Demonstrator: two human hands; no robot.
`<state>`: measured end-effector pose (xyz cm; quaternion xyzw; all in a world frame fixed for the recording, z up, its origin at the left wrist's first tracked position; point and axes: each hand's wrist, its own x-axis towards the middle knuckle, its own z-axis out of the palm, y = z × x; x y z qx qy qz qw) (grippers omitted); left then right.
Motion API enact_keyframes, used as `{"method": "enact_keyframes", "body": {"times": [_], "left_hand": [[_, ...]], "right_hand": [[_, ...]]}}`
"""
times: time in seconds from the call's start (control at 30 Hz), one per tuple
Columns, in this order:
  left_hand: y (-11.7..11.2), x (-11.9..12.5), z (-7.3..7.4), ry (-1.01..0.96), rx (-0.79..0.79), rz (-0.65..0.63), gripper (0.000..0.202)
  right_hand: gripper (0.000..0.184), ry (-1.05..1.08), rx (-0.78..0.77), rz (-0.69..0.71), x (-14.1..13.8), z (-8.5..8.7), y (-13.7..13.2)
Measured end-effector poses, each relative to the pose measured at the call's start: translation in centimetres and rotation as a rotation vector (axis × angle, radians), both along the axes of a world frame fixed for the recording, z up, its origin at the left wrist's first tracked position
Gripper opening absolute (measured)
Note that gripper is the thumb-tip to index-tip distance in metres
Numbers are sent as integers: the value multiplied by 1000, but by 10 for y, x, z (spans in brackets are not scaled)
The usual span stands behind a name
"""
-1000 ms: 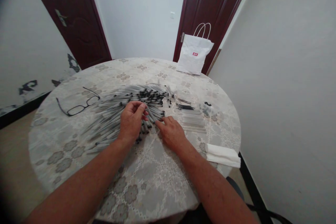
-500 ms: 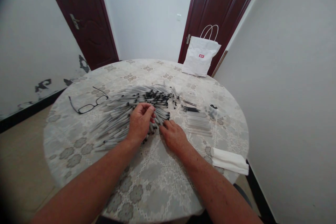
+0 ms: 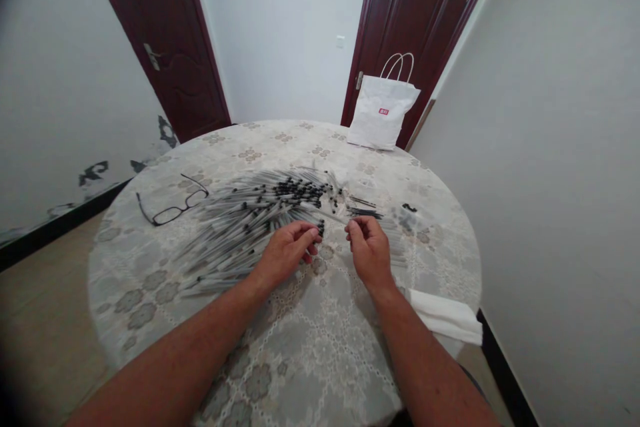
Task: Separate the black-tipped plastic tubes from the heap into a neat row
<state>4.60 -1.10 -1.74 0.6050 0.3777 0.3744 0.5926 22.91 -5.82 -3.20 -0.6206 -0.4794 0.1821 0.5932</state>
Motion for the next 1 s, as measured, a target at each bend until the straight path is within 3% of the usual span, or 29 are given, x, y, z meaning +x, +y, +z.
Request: {"method": "enact_keyframes", "body": {"times": [0.1,0.27,0.67,0.83,1.0], "left_hand": [[1,2,-2,-127,-103,-17,33],[4,1,-2,-374,-211,33,37],[2,5,-5,-323,-154,134,39],[8,2,-5,-344,-123,207,39],[16,-3,-1,-437,-96,311,33]], "right_hand": [[25,273,5,158,-5,-2,0],[27,348,-54,305,-20,-1,-4],[24,402,-17,349,-23,-1,-2],[23,272,6,297,-16,-4,-3],[23,-153,-6,240,-4,1,-7]]}}
